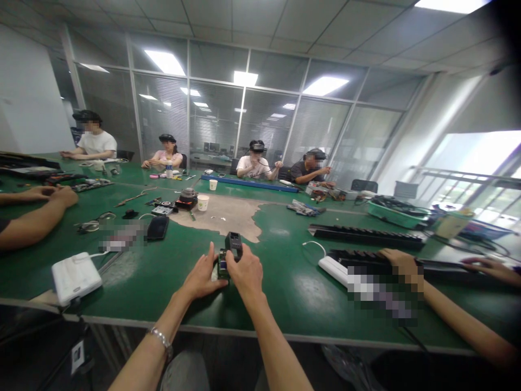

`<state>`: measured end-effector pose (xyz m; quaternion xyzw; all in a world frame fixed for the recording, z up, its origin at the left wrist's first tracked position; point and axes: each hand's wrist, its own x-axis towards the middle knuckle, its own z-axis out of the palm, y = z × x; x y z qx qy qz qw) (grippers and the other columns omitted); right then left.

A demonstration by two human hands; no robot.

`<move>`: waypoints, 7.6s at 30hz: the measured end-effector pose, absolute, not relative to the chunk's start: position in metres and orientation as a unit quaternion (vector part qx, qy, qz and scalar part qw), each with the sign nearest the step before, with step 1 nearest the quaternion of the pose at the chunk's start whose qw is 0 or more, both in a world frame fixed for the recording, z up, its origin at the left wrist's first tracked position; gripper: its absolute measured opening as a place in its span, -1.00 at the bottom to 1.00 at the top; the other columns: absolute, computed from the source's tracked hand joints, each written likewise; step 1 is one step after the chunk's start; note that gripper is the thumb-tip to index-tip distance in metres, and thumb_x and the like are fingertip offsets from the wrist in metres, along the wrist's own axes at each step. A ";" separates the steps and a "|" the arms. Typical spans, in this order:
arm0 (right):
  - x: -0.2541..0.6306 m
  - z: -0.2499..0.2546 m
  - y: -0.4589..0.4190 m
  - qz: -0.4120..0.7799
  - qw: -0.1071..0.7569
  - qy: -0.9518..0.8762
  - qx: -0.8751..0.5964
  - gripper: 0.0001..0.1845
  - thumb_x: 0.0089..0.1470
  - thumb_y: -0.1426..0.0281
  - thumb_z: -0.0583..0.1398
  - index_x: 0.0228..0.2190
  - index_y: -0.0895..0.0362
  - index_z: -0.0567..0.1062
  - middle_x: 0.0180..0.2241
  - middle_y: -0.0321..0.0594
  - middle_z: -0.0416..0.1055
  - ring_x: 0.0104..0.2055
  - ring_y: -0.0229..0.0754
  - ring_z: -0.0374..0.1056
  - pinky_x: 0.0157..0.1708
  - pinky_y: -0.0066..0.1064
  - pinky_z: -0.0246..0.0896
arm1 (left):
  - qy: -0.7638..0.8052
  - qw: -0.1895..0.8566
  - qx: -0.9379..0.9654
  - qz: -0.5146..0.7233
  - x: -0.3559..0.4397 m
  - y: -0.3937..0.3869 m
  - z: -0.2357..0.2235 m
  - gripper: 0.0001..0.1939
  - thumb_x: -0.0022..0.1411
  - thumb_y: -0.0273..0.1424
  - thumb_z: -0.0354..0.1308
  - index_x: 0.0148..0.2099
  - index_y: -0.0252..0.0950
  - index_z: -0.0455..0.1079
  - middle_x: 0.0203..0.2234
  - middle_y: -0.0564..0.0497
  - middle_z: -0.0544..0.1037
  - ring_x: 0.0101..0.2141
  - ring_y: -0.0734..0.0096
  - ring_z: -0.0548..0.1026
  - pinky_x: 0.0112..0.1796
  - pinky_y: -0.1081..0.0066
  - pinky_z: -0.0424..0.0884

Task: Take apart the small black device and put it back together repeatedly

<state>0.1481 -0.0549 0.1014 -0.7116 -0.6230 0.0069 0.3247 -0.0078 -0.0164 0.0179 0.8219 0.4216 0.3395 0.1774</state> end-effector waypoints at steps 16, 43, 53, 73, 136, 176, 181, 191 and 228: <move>0.192 0.026 -0.062 -0.087 0.323 -0.612 -0.717 -0.41 0.19 0.18 0.05 0.10 0.35 0.29 -0.08 0.09 0.41 -0.06 0.05 0.28 -0.07 -0.27 0.12 | 0.434 0.172 0.824 0.322 -0.009 -0.018 0.019 0.25 0.10 -0.15 0.27 0.34 -0.30 -0.74 0.18 -0.18 0.30 0.18 -0.03 0.19 0.14 0.04 0.05; 0.194 0.022 -0.071 -0.057 0.325 -0.632 -0.701 -0.35 0.20 0.20 0.03 0.18 0.40 0.20 -0.07 0.12 0.40 -0.06 0.08 0.25 -0.07 -0.25 0.10 | 0.444 0.175 0.817 0.323 -0.010 -0.022 0.021 0.29 0.01 -0.15 0.33 0.36 -0.32 -0.65 0.14 -0.19 0.34 0.13 -0.05 0.25 0.10 0.04 0.11; 0.157 0.073 -0.065 -0.006 0.405 -0.648 -0.645 -0.36 0.21 0.17 0.04 0.19 0.30 0.21 -0.05 0.09 0.40 -0.05 0.02 0.30 -0.05 -0.29 0.14 | 0.425 0.174 0.816 0.350 -0.009 -0.024 0.022 0.26 0.05 -0.23 0.31 0.34 -0.23 -0.72 0.17 -0.15 0.32 0.14 0.02 0.26 0.14 -0.02 0.05; 0.128 0.072 -0.061 0.003 0.307 -0.673 -0.673 -0.45 0.12 0.22 0.13 0.07 0.27 0.28 -0.19 0.03 0.45 -0.10 0.00 0.34 -0.15 -0.31 0.16 | 0.407 0.167 0.827 0.350 -0.008 -0.019 0.015 0.21 0.06 -0.36 0.19 0.31 -0.27 -0.80 0.17 -0.17 0.31 0.14 0.06 0.25 0.15 -0.03 0.06; 0.187 0.026 -0.066 -0.076 0.333 -0.626 -0.701 -0.32 0.15 0.17 0.09 0.16 0.38 0.23 0.06 0.13 0.32 -0.01 0.05 0.25 -0.02 -0.26 0.09 | 0.434 0.180 0.821 0.324 -0.010 -0.018 0.017 0.27 0.05 -0.16 0.32 0.36 -0.30 -0.68 0.18 -0.22 0.30 0.17 -0.04 0.21 0.13 0.02 0.06; 0.126 0.046 -0.068 -0.002 0.319 -0.681 -0.659 -0.35 0.14 0.23 0.10 0.17 0.33 0.21 -0.04 0.10 0.39 -0.04 0.03 0.28 -0.09 -0.28 0.16 | 0.421 0.153 0.823 0.350 -0.010 -0.015 0.009 0.15 0.07 -0.38 0.16 0.35 -0.32 -0.72 0.22 -0.32 0.18 0.18 -0.02 0.22 0.14 -0.05 0.12; 0.124 0.042 -0.069 -0.017 0.304 -0.681 -0.666 -0.34 0.13 0.23 0.10 0.18 0.35 0.20 -0.01 0.12 0.37 -0.03 0.04 0.27 -0.08 -0.26 0.16 | 0.424 0.147 0.826 0.341 -0.011 -0.014 0.007 0.11 0.09 -0.41 0.13 0.35 -0.30 -0.71 0.25 -0.30 0.14 0.18 0.01 0.22 0.16 -0.07 0.07; 0.128 0.057 -0.065 0.023 0.309 -0.661 -0.684 -0.34 0.10 0.23 0.12 0.16 0.32 0.21 -0.19 0.06 0.46 -0.09 0.04 0.35 -0.16 -0.28 0.20 | 0.427 0.173 0.816 0.349 -0.010 -0.016 0.013 0.16 0.06 -0.40 0.18 0.35 -0.27 -0.72 0.21 -0.23 0.23 0.17 0.05 0.25 0.14 -0.03 0.11; 0.187 0.019 -0.066 -0.086 0.356 -0.641 -0.675 -0.31 0.13 0.21 0.11 0.18 0.38 0.20 0.11 0.15 0.25 0.04 0.06 0.22 0.03 -0.21 0.06 | 0.436 0.173 0.826 0.312 -0.010 -0.018 0.017 0.21 0.11 -0.14 0.25 0.36 -0.32 -0.68 0.20 -0.21 0.27 0.23 -0.03 0.14 0.16 0.03 0.01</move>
